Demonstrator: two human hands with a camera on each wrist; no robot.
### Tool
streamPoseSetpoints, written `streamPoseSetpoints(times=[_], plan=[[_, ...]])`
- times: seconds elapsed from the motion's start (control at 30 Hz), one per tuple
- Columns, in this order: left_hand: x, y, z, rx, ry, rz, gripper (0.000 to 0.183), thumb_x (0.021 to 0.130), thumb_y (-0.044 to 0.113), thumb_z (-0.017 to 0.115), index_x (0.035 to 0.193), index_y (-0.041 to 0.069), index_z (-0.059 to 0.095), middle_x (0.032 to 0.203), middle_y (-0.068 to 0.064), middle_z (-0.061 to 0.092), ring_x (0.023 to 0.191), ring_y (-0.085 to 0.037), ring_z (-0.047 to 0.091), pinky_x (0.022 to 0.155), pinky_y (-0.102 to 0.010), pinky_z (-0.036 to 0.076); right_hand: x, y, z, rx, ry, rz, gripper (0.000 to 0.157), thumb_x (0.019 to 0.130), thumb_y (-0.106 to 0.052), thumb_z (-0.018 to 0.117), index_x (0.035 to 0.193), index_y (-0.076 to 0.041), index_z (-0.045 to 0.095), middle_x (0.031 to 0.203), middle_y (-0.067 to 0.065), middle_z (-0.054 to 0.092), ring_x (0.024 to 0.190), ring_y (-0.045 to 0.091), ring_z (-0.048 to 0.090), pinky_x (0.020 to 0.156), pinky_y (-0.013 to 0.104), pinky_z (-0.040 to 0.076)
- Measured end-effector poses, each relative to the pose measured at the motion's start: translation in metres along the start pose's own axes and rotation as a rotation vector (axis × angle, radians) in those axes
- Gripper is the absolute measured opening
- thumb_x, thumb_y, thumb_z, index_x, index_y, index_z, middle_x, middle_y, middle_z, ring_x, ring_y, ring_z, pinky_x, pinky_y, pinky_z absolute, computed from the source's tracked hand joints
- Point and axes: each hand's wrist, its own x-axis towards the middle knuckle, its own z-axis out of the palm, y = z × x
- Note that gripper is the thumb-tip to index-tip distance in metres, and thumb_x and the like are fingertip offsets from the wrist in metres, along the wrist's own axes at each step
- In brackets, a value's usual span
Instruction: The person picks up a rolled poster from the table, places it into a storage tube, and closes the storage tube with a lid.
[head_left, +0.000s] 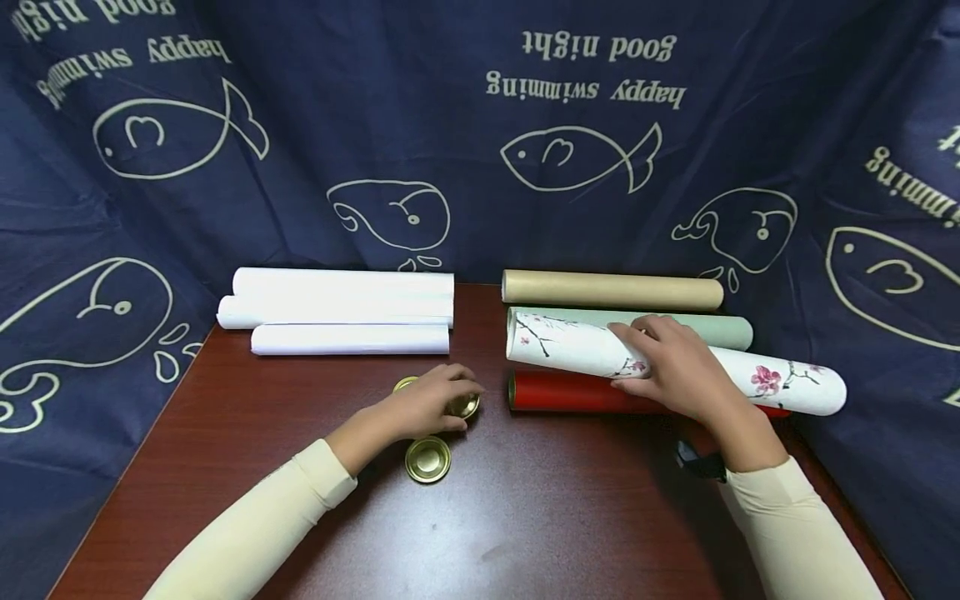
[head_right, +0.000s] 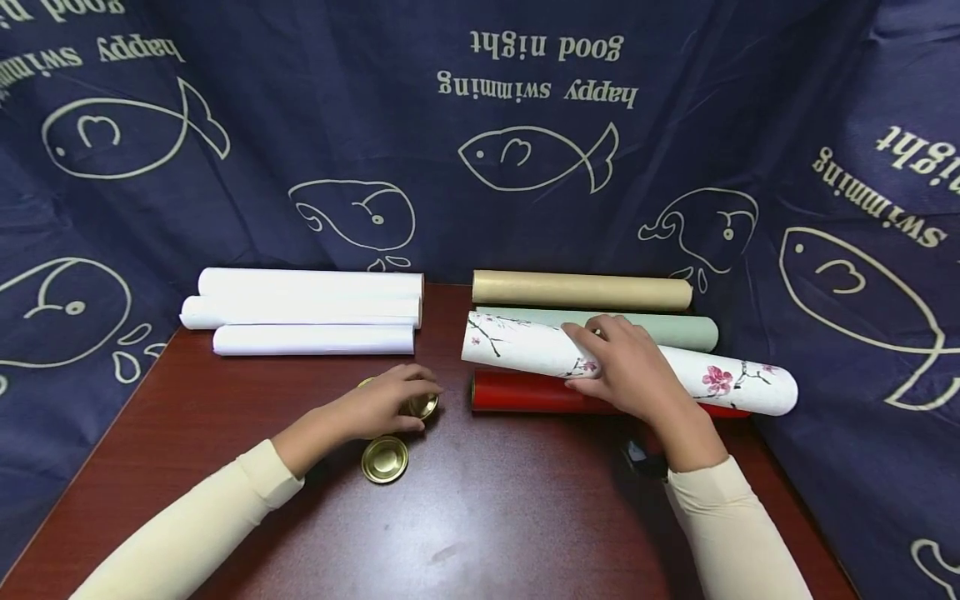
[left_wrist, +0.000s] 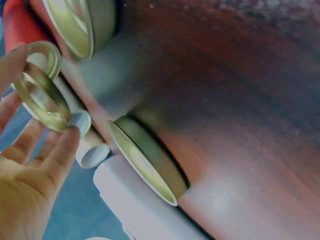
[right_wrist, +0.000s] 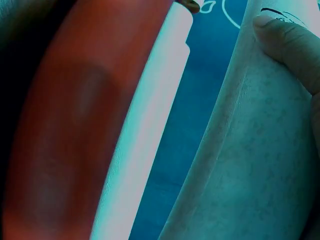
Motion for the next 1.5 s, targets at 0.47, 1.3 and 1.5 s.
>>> streamPoseSetpoints(times=[0.47,1.3,1.5], plan=[[-0.023,0.004,-0.016,-0.113,0.385,0.02,0.058,0.077,0.018,0.087,0.129,0.008,0.064,0.131,-0.009,0.055,0.121,-0.023,0.054,0.102,-0.04,0.046,-0.024,-0.022,0.02,0.098,0.054,-0.005,0.078,0.064,-0.035,0.09,0.132,-0.011,0.061,0.107,0.006,0.059,0.096,0.028,0.057,0.081,0.047,0.045],[-0.033,0.045,-0.031,-0.611,0.507,-0.046,0.057,0.074,-0.001,0.086,0.126,0.002,0.062,0.133,-0.013,0.054,0.119,-0.025,0.055,0.09,-0.039,0.054,-0.021,-0.039,0.04,0.166,0.095,-0.045,0.076,0.062,-0.025,0.092,0.13,-0.011,0.061,0.114,0.013,0.059,0.1,0.033,0.057,0.083,0.051,0.047],[-0.034,0.047,-0.026,-0.591,0.502,-0.036,0.057,0.075,0.001,0.086,0.126,-0.001,0.061,0.132,-0.014,0.054,0.117,-0.026,0.055,0.088,-0.04,0.055,-0.02,-0.045,0.048,0.157,0.08,-0.059,0.077,0.062,-0.028,0.092,0.13,-0.01,0.06,0.112,0.013,0.059,0.1,0.033,0.057,0.084,0.05,0.047]])
